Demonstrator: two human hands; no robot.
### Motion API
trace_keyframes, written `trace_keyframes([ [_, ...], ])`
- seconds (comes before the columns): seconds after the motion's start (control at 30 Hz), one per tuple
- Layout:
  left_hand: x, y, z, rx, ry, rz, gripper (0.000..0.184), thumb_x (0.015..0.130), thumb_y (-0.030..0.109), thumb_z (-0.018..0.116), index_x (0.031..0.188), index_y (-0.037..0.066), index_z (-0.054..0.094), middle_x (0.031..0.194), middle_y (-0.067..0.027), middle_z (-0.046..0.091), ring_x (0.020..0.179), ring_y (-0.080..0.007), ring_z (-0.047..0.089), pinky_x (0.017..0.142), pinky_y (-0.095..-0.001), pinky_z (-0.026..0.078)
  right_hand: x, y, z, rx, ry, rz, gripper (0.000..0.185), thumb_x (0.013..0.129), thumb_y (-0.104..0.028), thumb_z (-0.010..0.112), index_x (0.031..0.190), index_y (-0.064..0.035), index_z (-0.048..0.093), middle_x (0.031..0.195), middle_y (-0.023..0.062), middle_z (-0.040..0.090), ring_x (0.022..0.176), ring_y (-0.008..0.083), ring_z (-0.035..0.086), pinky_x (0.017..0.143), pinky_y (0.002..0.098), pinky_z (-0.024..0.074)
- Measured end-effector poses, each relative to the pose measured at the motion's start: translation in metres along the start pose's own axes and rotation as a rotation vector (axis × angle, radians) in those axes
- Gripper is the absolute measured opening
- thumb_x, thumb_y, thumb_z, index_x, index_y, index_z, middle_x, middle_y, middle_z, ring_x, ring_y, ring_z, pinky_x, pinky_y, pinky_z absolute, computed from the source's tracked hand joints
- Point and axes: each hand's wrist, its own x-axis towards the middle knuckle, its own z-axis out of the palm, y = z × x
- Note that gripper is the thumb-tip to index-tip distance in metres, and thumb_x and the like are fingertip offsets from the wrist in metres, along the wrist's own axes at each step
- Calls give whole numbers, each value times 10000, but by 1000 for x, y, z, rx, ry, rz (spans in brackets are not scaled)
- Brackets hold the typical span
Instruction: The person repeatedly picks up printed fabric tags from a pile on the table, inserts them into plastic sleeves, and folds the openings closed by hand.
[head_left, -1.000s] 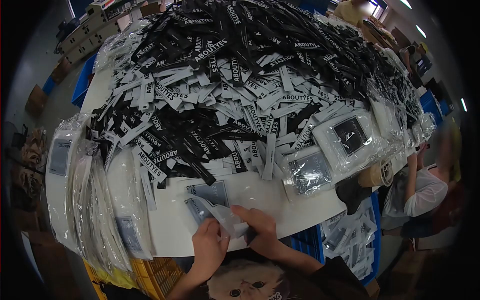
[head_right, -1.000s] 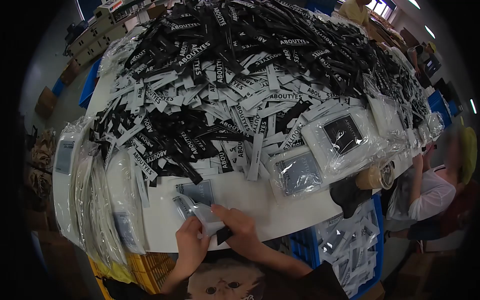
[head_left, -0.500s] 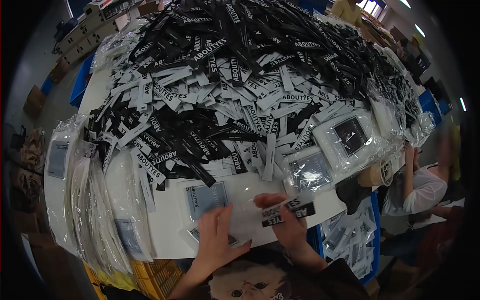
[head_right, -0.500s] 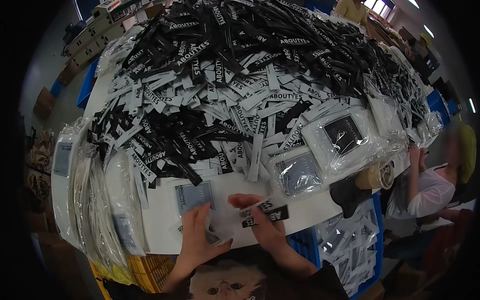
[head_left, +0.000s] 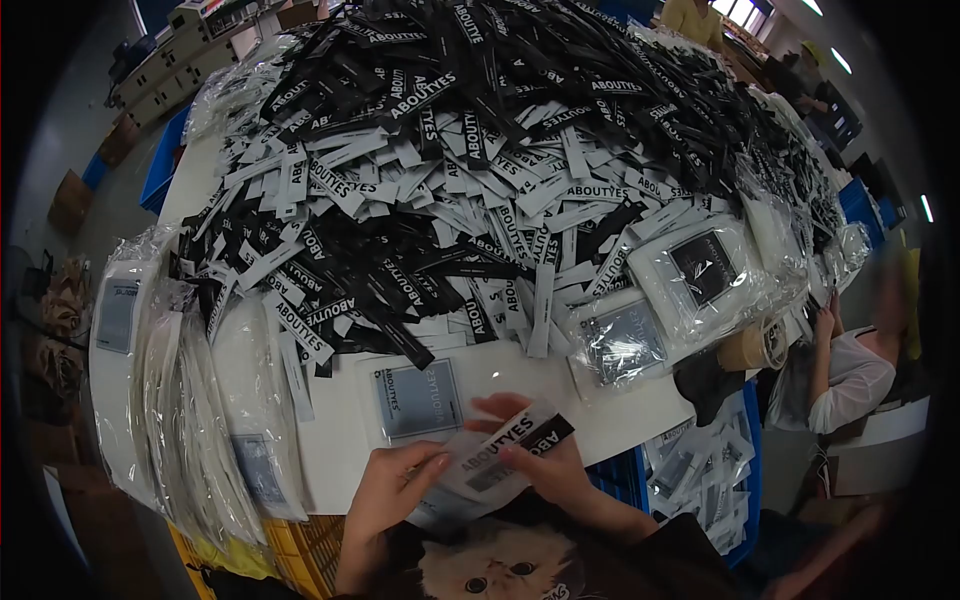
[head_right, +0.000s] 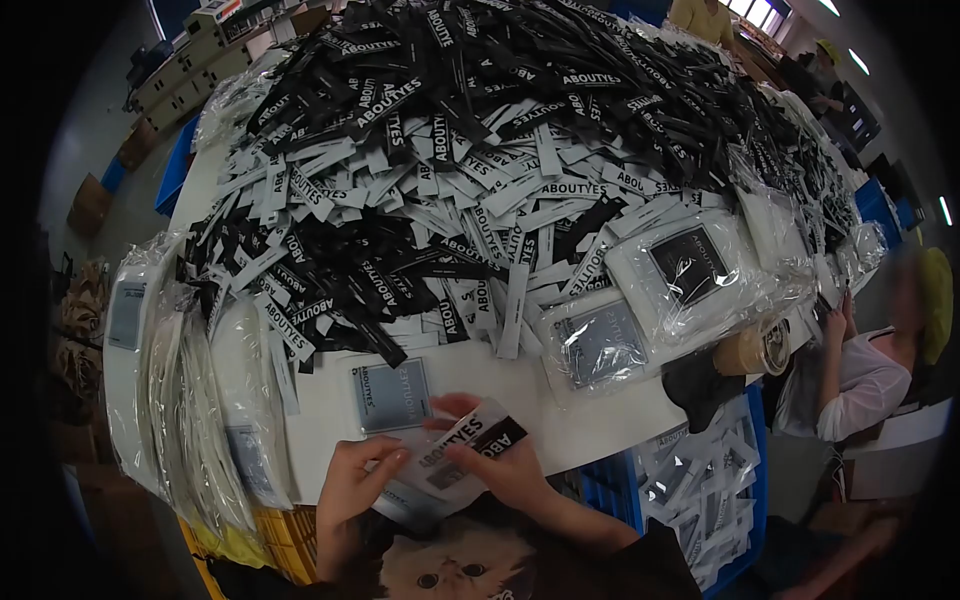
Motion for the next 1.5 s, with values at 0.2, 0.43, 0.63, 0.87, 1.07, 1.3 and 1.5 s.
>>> trace_keyframes([
  [0.2,-1,8,0,2,102,24,122,824,69,593,912,-8,626,657,-141,596,523,-151,567,503,-249,440,-2,-14,-15,-865,-207,-182,158,897,-125,498,1003,-28,564,780,140,621,640,252,601,584,310,450],
  [0.43,-6,11,17,59,48,107,126,809,65,602,910,-6,630,653,-151,591,478,-218,548,480,-258,431,10,8,-49,-683,-813,179,219,889,-187,511,776,0,522,549,92,487,497,174,462,494,321,357],
  [0.63,-2,12,20,161,92,126,129,809,85,609,913,14,638,640,-154,594,501,-238,584,477,-265,443,12,2,-32,-849,-549,339,275,818,-268,630,767,0,597,545,-2,461,550,39,418,489,250,342],
  [0.87,-5,15,26,54,128,108,112,803,106,627,867,16,644,621,-141,605,485,-215,581,477,-249,441,11,16,-49,-553,-665,409,292,796,-284,657,781,5,623,597,-27,529,565,31,430,486,231,350],
  [1.07,-5,4,1,58,-2,4,150,767,98,669,840,-28,632,636,-117,599,492,-128,546,467,-220,413,14,19,-38,-411,-463,391,259,815,-236,650,911,3,626,735,21,597,633,32,476,536,234,396],
  [1.3,-1,10,19,-318,162,70,117,782,64,651,836,-36,623,711,-99,604,563,-109,513,493,-214,387,6,5,-15,-510,-345,-16,143,794,-114,659,862,10,636,758,41,620,677,82,544,593,236,423],
  [1.5,8,6,41,-187,282,259,70,804,33,599,828,-30,620,697,-74,588,547,-114,496,512,-221,383,-2,14,-41,-547,-188,-235,167,800,-158,659,883,-12,654,646,64,609,582,111,536,521,262,404],
])
